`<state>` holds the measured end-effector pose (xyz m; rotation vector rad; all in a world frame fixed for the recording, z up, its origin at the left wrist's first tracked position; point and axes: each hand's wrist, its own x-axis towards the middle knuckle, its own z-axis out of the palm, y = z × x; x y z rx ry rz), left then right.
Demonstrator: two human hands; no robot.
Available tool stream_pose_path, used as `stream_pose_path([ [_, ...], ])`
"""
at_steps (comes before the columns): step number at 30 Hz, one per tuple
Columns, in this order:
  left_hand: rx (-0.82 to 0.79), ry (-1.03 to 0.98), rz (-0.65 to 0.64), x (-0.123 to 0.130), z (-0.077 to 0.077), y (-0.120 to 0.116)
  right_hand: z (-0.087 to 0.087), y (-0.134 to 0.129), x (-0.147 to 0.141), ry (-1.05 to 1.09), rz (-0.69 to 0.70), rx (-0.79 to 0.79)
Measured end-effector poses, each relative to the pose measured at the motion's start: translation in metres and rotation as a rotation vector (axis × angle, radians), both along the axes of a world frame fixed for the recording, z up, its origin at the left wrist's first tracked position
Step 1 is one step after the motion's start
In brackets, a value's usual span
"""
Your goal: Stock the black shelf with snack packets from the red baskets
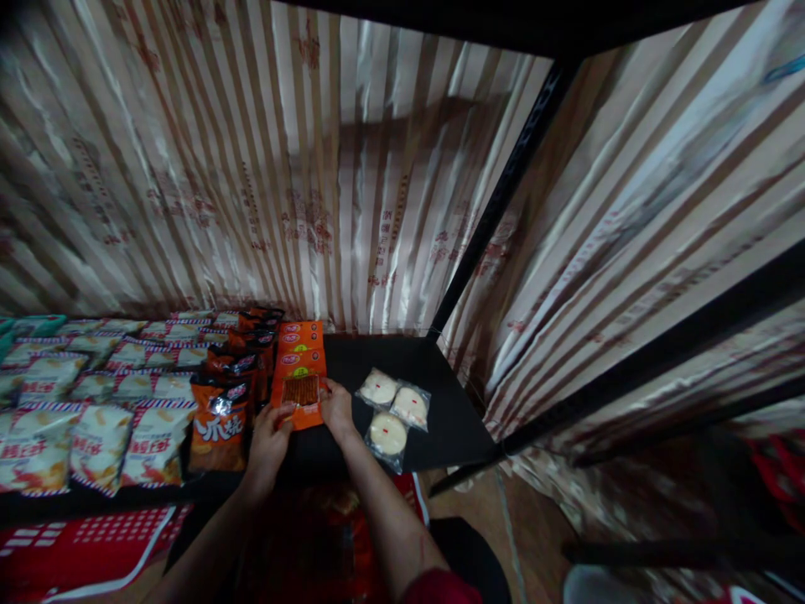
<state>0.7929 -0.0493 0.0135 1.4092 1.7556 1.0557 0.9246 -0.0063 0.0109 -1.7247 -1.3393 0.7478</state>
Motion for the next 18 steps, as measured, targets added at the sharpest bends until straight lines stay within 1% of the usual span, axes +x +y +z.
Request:
stream_pose_path([
  [7, -0.023, 0.041, 0.030, 0.008, 0.003, 0.006, 0.002, 0.014, -0.002, -0.123, -0.035, -0.005],
  [18, 0.030, 0.117, 0.070, 0.012, -0.007, 0.013, -0.001, 0.026, -0.005, -0.186, -0.040, 0.012],
])
